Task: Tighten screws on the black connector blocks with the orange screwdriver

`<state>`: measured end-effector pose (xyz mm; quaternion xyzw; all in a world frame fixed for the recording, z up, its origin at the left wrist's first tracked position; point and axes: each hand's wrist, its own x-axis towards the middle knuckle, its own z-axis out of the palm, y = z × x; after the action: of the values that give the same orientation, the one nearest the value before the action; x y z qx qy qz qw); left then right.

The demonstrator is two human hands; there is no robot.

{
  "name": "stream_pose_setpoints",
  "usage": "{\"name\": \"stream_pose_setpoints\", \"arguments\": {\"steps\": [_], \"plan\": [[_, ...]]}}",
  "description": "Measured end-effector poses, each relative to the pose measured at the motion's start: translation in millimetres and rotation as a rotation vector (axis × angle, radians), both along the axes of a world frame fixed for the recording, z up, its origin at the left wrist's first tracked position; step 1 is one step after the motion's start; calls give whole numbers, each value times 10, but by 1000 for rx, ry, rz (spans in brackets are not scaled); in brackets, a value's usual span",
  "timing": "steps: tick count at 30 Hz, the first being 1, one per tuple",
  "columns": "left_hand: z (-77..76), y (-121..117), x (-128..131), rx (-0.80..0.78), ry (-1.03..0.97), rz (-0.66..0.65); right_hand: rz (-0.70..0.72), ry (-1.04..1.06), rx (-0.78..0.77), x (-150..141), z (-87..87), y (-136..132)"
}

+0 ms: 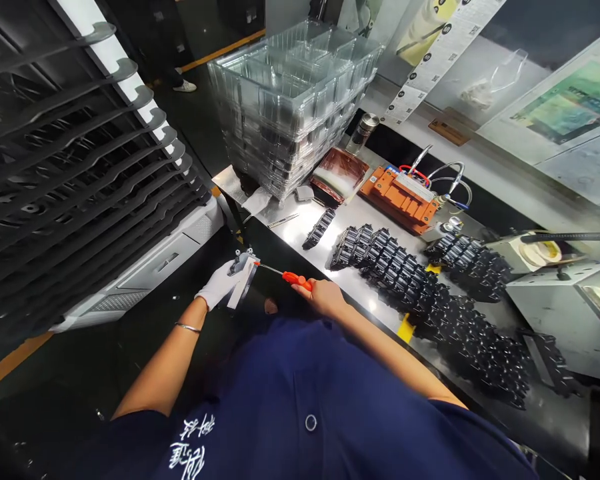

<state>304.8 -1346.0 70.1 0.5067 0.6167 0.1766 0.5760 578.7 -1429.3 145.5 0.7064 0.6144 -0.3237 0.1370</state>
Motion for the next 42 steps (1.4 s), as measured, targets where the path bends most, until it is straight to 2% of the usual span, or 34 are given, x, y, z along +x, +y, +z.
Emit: {"name": "stream_pose_setpoints", "arguments": {"steps": [5, 7, 11, 12, 14, 17, 20, 22, 23, 25, 28, 30, 32, 34, 36, 39, 42], "plan": [[-39, -99, 52, -39, -60, -9, 2, 14, -28, 95, -38, -36], [-67, -126, 33, -160, -143, 44, 3, 36, -29, 160, -37, -61], [-96, -154, -5, -545, -464, 285, 56, 202, -62, 388, -1, -152], [-101, -157, 10, -597, -517, 316, 76, 268, -85, 459, 10, -187], [-118, -164, 83, -610, -501, 316, 88, 374, -126, 606, 20, -267], [-173, -189, 278, -436, -276, 154, -1, 398, -139, 836, -2, -401], [-246, -183, 508, -143, 56, -229, -154, 354, -131, 1104, -46, -552], [-261, -129, 695, -20, 227, -476, -248, 380, -136, 1309, -65, -678], [-247, -85, 816, 14, 272, -545, -297, 426, -144, 1415, -71, -751], [-163, 20, 1142, 74, 307, -547, -404, 562, -127, 1620, -80, -910], [67, 166, 1857, 207, 416, -456, -549, 744, -17, 1872, -116, -1146], [211, 227, 2408, 292, 547, -497, -610, 784, 41, 1997, -157, -1279], [274, 265, 2911, 364, 638, -535, -640, 805, 49, 2095, -205, -1392], [231, 298, 3283, 412, 699, -544, -647, 816, 57, 2179, -249, -1488], [100, 350, 3487, 484, 742, -547, -645, 830, 70, 2256, -288, -1573], [-155, 488, 3530, 675, 788, -573, -672, 863, 88, 2362, -337, -1685], [-335, 678, 3453, 728, 846, -592, -716, 884, 93, 2451, -373, -1781]]}}
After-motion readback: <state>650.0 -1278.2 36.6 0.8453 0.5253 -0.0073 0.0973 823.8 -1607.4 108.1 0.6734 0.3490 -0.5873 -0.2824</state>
